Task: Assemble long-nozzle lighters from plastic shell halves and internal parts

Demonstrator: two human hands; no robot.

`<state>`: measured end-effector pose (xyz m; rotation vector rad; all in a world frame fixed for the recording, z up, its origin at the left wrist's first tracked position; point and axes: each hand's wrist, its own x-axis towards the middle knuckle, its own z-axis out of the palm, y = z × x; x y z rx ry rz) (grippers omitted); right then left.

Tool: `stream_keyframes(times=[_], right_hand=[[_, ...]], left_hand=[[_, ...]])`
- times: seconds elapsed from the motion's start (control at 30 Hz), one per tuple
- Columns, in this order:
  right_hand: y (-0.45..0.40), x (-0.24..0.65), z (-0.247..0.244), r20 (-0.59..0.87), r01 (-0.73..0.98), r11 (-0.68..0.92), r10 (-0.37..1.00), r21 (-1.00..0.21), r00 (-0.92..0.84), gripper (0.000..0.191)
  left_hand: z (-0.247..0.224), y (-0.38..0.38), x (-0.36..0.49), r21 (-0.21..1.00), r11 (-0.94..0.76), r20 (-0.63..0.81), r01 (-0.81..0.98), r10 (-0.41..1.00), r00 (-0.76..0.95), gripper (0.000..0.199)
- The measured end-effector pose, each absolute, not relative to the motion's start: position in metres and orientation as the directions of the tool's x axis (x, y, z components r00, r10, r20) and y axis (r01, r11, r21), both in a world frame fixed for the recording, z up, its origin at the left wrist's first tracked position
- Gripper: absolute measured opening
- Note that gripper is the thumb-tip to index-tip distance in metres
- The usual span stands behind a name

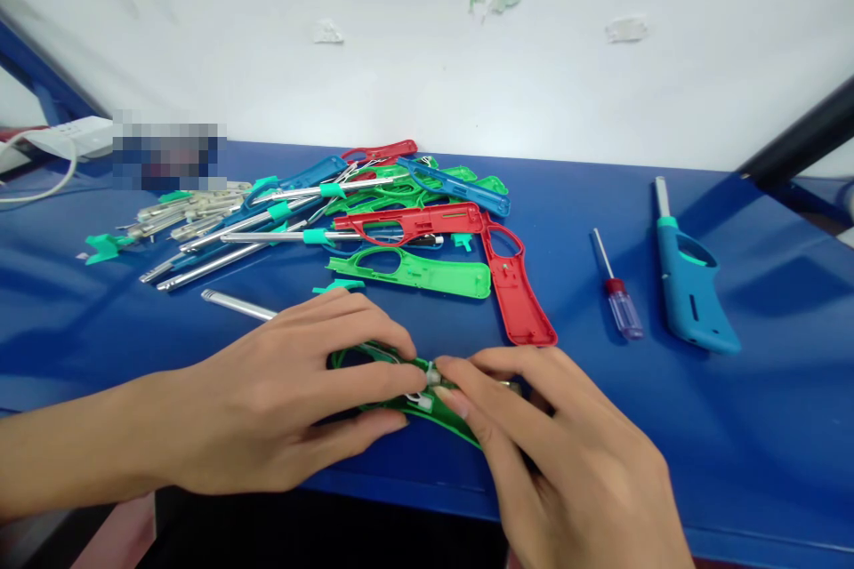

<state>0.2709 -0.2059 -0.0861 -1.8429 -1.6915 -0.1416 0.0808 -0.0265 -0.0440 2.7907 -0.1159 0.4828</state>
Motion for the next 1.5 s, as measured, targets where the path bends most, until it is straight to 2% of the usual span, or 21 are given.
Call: stream_keyframes(times=[0.33,1.0,1.5], right_hand=[[-0.2061,0.2697,-0.0860,0.527,0.946,0.063,0.841,-0.318,0.121,0.027],[-0.2030,0.2680,-0.0863,0.516,0.945,0.032,0.843,-0.326,0.149,0.020],[-0.2036,0.2676,-0.0860,0.509,0.944,0.033,0.848,-0.328,0.148,0.022]], left_hand=[[-0.0463,-0.0261,0.0812,0.299,-0.944,0.362,-0.140,-0.024,0.932,0.020],[-0.0443,-0.0237,0.0827,0.250,-0.954,0.363,-0.165,-0.065,0.929,0.019],[-0.0437,-0.0260,0.0804,0.280,-0.948,0.366,-0.150,-0.039,0.930,0.017]])
